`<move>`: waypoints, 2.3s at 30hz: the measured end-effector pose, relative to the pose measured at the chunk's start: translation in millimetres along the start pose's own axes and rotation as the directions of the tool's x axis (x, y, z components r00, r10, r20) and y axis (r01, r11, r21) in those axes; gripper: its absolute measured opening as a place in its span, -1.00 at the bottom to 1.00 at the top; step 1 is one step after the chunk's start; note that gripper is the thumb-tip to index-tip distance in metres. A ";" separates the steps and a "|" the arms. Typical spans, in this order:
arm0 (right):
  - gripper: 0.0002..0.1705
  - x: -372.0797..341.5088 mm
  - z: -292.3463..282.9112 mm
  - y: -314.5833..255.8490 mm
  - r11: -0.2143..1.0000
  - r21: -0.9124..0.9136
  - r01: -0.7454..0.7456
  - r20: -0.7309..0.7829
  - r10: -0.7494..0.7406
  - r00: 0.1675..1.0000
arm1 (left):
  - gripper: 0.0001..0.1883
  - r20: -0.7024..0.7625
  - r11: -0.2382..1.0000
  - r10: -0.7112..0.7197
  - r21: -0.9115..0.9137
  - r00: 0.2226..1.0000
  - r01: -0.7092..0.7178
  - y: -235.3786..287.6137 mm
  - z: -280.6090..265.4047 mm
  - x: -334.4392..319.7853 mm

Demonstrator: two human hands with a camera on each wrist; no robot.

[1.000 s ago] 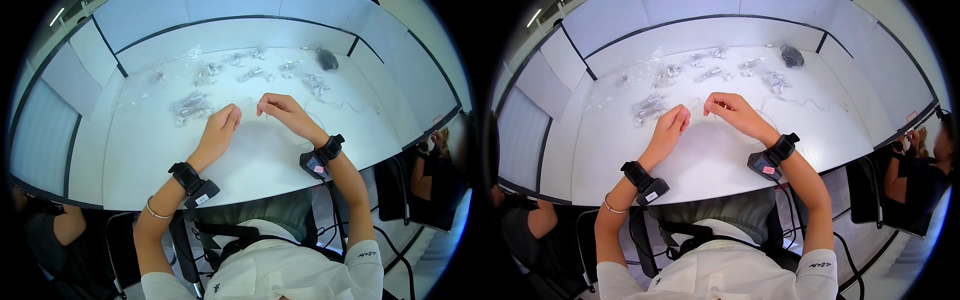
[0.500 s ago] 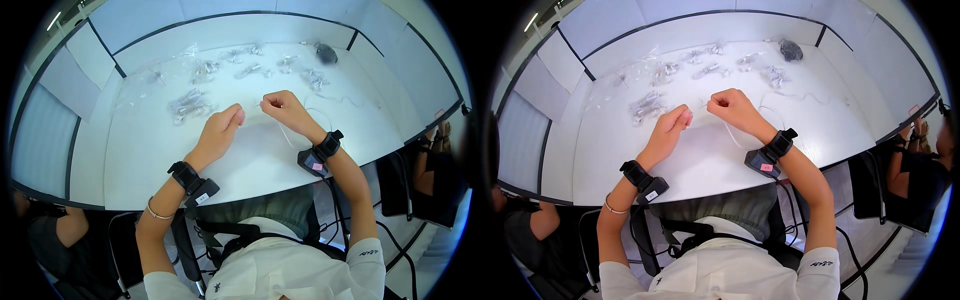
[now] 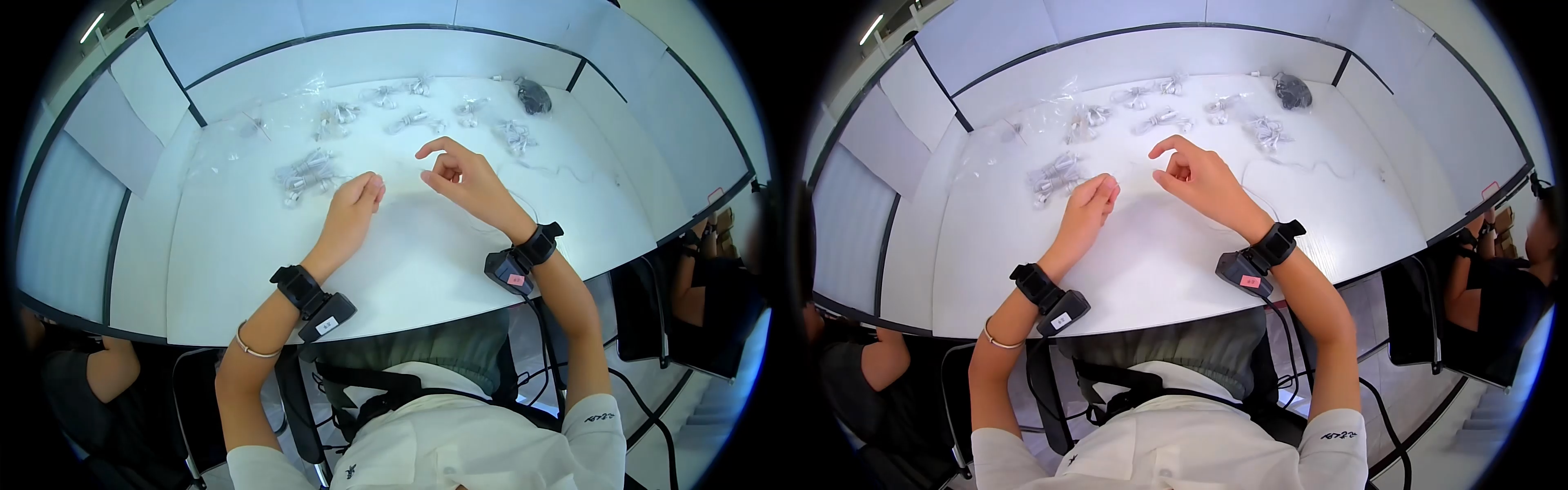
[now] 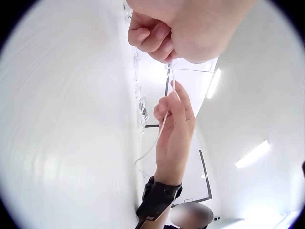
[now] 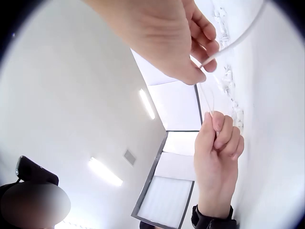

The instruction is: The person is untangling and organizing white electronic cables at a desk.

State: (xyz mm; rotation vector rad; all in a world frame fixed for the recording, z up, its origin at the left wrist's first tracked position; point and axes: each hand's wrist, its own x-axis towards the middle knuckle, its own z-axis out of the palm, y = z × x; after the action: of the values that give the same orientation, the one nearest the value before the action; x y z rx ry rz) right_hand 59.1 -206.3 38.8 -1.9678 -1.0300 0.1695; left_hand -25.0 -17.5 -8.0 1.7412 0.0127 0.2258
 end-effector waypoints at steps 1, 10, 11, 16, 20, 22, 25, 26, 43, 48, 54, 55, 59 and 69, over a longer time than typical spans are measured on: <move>-0.77 0.2 -1.0 -0.3 0.997 0.082 0.001 0.021 -0.003 1.000 | -0.65 0.001 0.999 -0.039 -0.035 0.999 0.039 0.1 -2.0 2.2; -0.70 2.9 -1.6 -2.2 0.919 0.357 0.166 0.152 -0.232 0.961 | -0.65 0.198 0.954 -0.201 -0.184 0.959 0.238 -6.2 -14.9 11.2; -0.71 3.6 -1.0 -0.8 0.917 0.371 0.145 0.145 -0.211 0.967 | -0.66 0.204 0.952 -0.202 -0.191 0.958 0.241 -5.5 -14.5 10.6; -0.81 3.5 -3.5 -3.4 0.974 0.184 0.133 0.017 -0.139 0.990 | -0.68 0.240 0.946 -0.208 -0.198 0.948 0.258 -4.4 -12.4 9.3; -0.85 7.4 0.2 6.1 0.943 0.056 0.327 -0.209 -0.310 0.928 | -0.67 0.253 0.952 -0.204 -0.173 0.946 0.252 0.3 -12.6 8.3; -0.81 6.5 1.8 5.5 0.954 0.202 0.222 -0.171 -0.189 0.967 | -0.67 0.257 0.955 -0.200 -0.164 0.946 0.246 -1.8 -12.8 8.4; -0.75 5.2 1.3 3.4 0.941 0.323 0.097 -0.077 -0.076 0.994 | -0.67 0.260 0.958 -0.190 -0.160 0.947 0.237 -2.0 -12.1 9.0; -0.76 5.3 1.5 2.5 0.934 0.352 0.070 -0.060 -0.052 0.997 | -0.67 0.260 0.959 -0.189 -0.160 0.947 0.235 -1.9 -11.8 8.5; -0.74 7.7 2.0 14.9 0.880 0.472 0.045 -0.143 0.026 0.989 | -0.64 0.305 0.974 -0.051 -0.196 0.951 0.115 11.7 -1.8 0.0; -0.77 6.0 0.3 10.3 0.907 0.419 0.029 -0.125 0.026 0.992 | -0.64 0.102 0.974 -0.029 -0.220 0.994 0.051 9.2 -7.5 4.2; -0.75 5.2 4.5 7.4 0.922 0.387 0.001 -0.085 0.035 0.996 | -0.64 -0.004 0.966 -0.029 -0.258 1.000 0.027 15.5 -7.8 2.3; -0.76 5.0 5.3 6.8 0.917 0.398 -0.002 -0.082 0.038 0.996 | -0.64 -0.011 0.966 -0.020 -0.259 1.000 0.017 15.0 -7.9 2.2; -0.82 5.9 8.9 8.3 0.907 0.415 0.076 -0.102 -0.036 0.994 | -0.65 0.008 0.962 -0.056 -0.269 0.998 0.056 13.9 -6.5 2.8; -0.85 4.3 11.3 -0.9 0.941 0.213 0.263 -0.225 -0.214 0.951 | -0.66 0.115 0.962 -0.088 -0.248 0.989 0.114 11.2 -7.3 4.9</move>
State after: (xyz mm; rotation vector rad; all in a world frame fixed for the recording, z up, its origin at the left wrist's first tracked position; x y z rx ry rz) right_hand 55.9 -195.7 33.8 -1.5902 -1.0547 -0.0359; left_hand -22.6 -11.8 4.8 1.4901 -0.0026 0.0584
